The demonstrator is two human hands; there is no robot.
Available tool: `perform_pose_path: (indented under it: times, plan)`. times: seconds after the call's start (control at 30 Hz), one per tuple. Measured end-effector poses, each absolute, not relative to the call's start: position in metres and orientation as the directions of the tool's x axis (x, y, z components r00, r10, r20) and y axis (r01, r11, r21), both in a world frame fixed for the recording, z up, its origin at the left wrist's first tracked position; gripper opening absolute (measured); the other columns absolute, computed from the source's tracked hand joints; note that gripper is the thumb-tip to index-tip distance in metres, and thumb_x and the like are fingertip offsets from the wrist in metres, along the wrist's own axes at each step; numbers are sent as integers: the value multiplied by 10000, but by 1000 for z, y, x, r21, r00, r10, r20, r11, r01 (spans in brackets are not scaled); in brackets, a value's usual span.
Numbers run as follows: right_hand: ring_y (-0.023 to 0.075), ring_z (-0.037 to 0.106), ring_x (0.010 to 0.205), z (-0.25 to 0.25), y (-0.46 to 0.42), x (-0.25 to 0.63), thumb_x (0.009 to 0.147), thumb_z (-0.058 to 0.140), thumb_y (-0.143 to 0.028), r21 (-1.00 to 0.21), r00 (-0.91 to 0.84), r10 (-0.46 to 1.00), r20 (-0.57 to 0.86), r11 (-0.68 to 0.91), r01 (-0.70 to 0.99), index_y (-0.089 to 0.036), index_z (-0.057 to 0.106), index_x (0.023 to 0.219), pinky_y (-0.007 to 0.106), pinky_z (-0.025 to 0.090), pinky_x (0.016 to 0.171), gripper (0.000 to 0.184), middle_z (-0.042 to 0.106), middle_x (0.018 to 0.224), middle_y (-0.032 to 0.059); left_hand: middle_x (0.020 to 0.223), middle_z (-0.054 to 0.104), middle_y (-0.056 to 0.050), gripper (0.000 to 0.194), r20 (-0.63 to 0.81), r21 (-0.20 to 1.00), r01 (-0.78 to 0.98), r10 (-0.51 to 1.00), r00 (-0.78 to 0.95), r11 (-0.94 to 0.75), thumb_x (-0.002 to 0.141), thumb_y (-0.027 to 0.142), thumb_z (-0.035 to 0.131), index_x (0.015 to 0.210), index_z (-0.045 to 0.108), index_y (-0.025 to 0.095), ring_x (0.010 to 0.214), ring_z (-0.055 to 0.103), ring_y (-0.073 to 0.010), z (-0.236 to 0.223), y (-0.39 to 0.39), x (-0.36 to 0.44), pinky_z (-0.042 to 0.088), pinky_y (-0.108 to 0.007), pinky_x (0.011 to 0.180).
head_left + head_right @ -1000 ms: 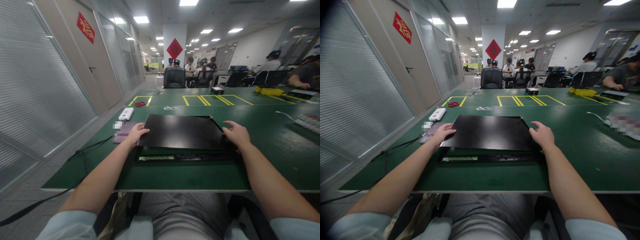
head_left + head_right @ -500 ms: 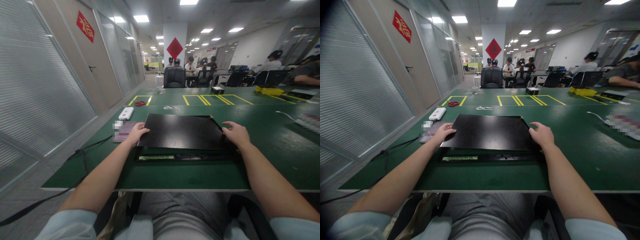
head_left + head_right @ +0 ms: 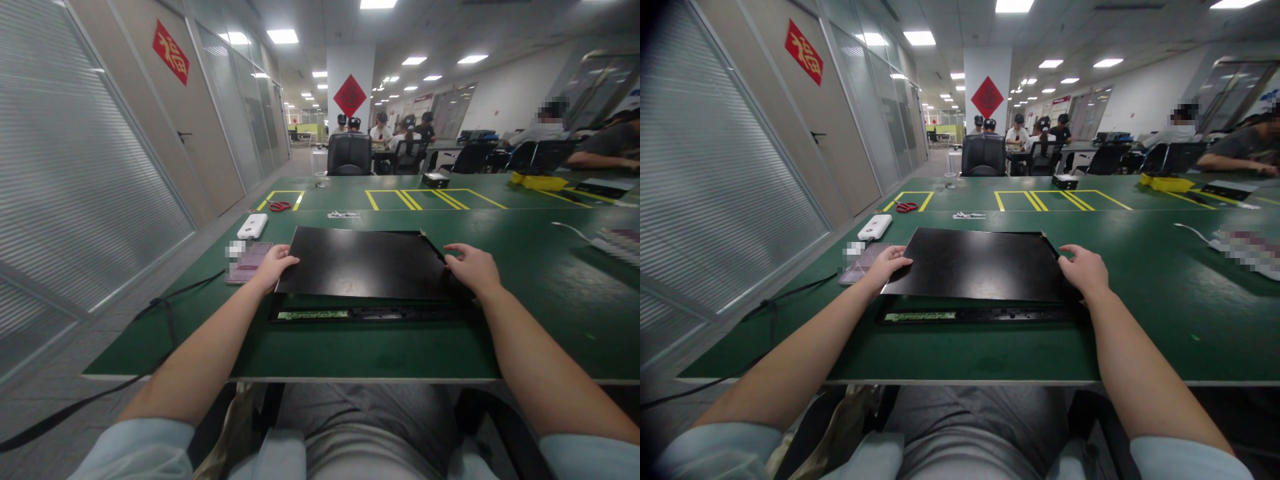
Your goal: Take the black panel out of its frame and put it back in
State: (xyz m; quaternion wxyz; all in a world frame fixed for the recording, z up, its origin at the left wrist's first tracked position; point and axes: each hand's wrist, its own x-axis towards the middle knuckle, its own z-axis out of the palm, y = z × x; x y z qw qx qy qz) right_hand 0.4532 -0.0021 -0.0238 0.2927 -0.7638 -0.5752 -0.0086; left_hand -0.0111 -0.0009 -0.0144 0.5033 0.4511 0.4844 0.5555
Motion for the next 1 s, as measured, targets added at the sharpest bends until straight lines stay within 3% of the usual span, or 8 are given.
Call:
perform_pose_path:
  times: [1.0]
  plan:
    - [267,705,835,-27,2,457,776,571,-328,-406,331,879,344,-179,896,-243,796,1132,375,538,776,430,770,800,45,780,743,2,487,31,996,-78,995,-97,-39,475,199,823,892,572,208,803,727,-236,-19,3,-12,570,-388,798]
